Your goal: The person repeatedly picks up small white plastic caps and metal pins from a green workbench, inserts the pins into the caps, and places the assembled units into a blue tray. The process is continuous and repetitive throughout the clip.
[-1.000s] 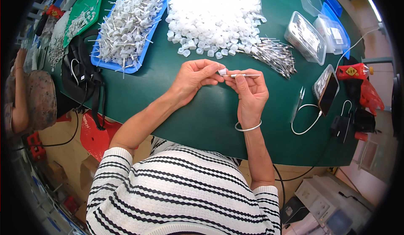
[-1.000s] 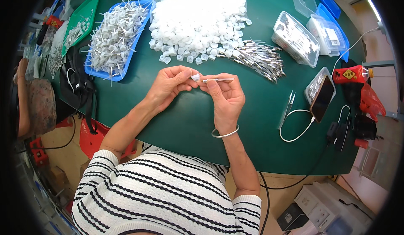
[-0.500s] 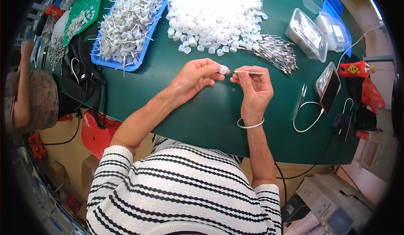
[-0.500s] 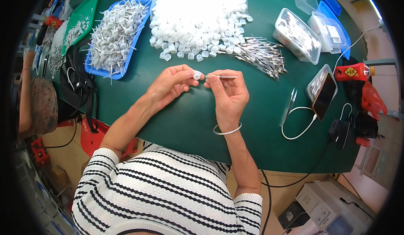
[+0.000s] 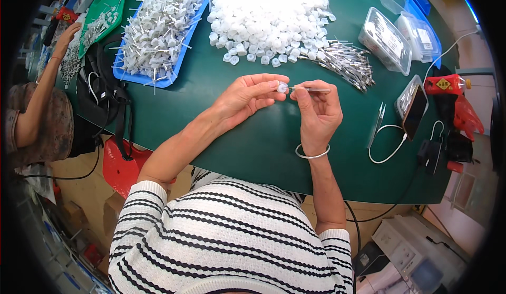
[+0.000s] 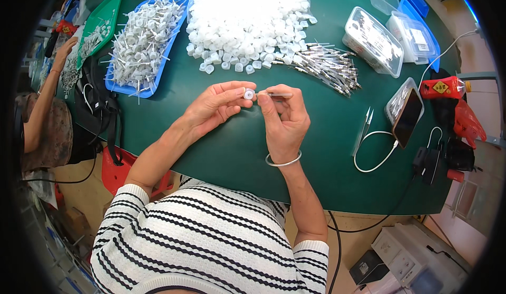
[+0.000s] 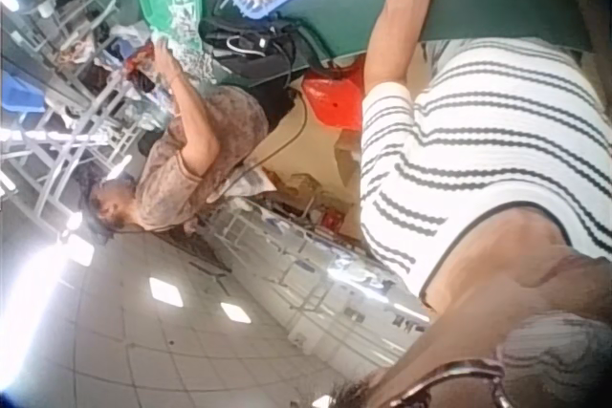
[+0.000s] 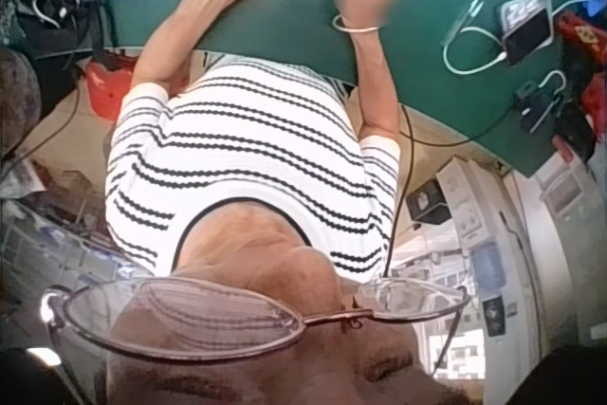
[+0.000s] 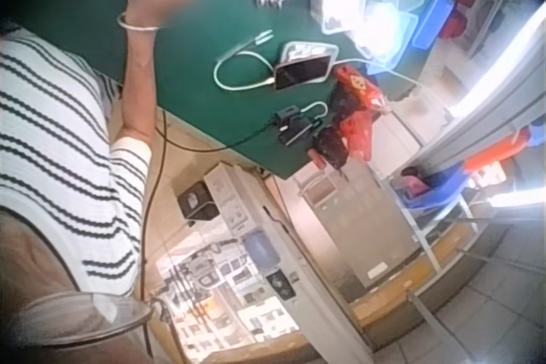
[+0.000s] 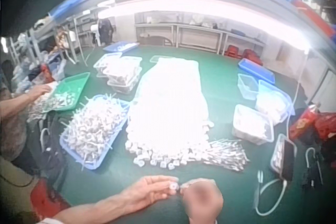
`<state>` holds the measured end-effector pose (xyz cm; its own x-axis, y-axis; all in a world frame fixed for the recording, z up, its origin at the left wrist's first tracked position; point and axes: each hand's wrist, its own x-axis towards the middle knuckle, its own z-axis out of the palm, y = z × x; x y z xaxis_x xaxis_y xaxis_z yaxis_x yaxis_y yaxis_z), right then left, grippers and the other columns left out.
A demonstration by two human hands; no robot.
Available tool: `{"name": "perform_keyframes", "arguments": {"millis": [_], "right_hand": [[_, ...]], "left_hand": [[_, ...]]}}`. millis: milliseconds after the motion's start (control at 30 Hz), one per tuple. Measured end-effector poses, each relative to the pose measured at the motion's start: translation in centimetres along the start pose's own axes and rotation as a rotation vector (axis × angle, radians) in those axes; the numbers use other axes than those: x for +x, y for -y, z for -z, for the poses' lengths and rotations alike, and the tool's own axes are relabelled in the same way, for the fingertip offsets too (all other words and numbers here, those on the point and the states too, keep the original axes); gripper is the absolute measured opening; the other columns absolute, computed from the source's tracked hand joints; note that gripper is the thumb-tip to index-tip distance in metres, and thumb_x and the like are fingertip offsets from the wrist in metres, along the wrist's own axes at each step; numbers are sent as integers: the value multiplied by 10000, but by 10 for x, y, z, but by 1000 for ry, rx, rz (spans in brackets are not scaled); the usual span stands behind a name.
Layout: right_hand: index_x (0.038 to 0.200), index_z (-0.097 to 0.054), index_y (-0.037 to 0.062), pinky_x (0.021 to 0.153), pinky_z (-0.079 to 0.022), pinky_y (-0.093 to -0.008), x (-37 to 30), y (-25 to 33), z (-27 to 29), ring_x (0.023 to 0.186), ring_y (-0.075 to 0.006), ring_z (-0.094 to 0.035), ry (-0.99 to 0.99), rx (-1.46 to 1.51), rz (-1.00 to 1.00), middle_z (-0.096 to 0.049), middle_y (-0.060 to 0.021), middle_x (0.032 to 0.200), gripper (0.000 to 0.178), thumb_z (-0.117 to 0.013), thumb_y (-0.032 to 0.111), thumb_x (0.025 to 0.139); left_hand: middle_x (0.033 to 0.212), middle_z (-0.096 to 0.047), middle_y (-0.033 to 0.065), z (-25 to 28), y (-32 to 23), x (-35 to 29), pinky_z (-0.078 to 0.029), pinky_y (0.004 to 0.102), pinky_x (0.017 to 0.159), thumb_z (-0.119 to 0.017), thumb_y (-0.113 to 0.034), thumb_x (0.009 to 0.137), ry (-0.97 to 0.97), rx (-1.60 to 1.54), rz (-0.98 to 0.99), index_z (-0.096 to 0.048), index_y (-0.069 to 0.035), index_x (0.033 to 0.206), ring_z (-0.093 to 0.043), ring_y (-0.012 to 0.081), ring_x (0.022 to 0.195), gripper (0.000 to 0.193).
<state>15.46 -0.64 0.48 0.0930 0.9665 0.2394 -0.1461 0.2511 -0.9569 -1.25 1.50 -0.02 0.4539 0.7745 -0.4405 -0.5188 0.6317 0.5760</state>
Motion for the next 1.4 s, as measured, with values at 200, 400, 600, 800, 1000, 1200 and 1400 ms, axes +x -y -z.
{"name": "perform_keyframes", "arguments": {"millis": [200, 400, 600, 800, 1000, 1200, 1400], "right_hand": [[959, -539, -24, 694, -509, -212, 0, 0, 0, 804, -129, -641, 7, -35, 0, -607, -75, 889, 138, -630, 6, 860], [929, -565, -20, 691, -524, -229, 0, 1, -1, 790, -136, -646, 0, -142, 37, -617, -71, 871, 125, -650, 11, 842], [903, -582, -8, 681, -528, -243, 0, 3, -3, 750, -138, -638, -18, -221, 68, -620, -69, 843, 126, -671, 17, 818], [894, -585, 1, 661, -526, -250, 0, 1, -2, 731, -147, -636, -25, -293, 119, -622, -72, 820, 134, -683, 19, 803], [892, -587, 5, 649, -524, -254, 1, 2, -3, 718, -153, -633, -23, -314, 143, -622, -72, 813, 144, -691, 17, 794], [893, -590, 7, 639, -522, -262, 2, 2, -2, 706, -170, -630, -3, -361, 184, -621, -79, 817, 148, -694, 14, 787], [888, -588, 11, 637, -518, -269, 3, 4, -1, 706, -181, -625, 41, -438, 249, -617, -85, 825, 159, -692, -16, 770]], "left_hand": [[938, -663, 60, 1, 1, 0, -528, 172, 704, -622, -137, 884, 16, 25, 5, -596, 16, 1138, -650, 101, 842, 298], [936, -662, 61, 1, 1, 0, -529, 172, 699, -620, -140, 885, 20, 26, 5, -596, 16, 1136, -651, 102, 841, 297], [916, -659, 74, 0, 0, 1, -556, 152, 649, -610, -103, 886, 14, -11, 13, -580, 29, 1139, -661, 104, 825, 287], [913, -656, 75, 2, 2, 1, -556, 146, 643, -606, -104, 889, 13, -36, 20, -576, 35, 1138, -662, 102, 824, 287], [915, -656, 74, 1, 1, 1, -555, 150, 651, -605, -108, 890, 17, -16, 5, -580, 33, 1135, -661, 100, 823, 284], [923, -656, 71, 3, 2, 1, -552, 158, 658, -607, -109, 889, 1, 28, -18, -592, 24, 1120, -659, 102, 829, 267], [922, -654, 71, 3, 2, 0, -551, 160, 659, -604, -106, 890, -3, 30, -27, -595, 20, 1112, -659, 105, 834, 255]]}}
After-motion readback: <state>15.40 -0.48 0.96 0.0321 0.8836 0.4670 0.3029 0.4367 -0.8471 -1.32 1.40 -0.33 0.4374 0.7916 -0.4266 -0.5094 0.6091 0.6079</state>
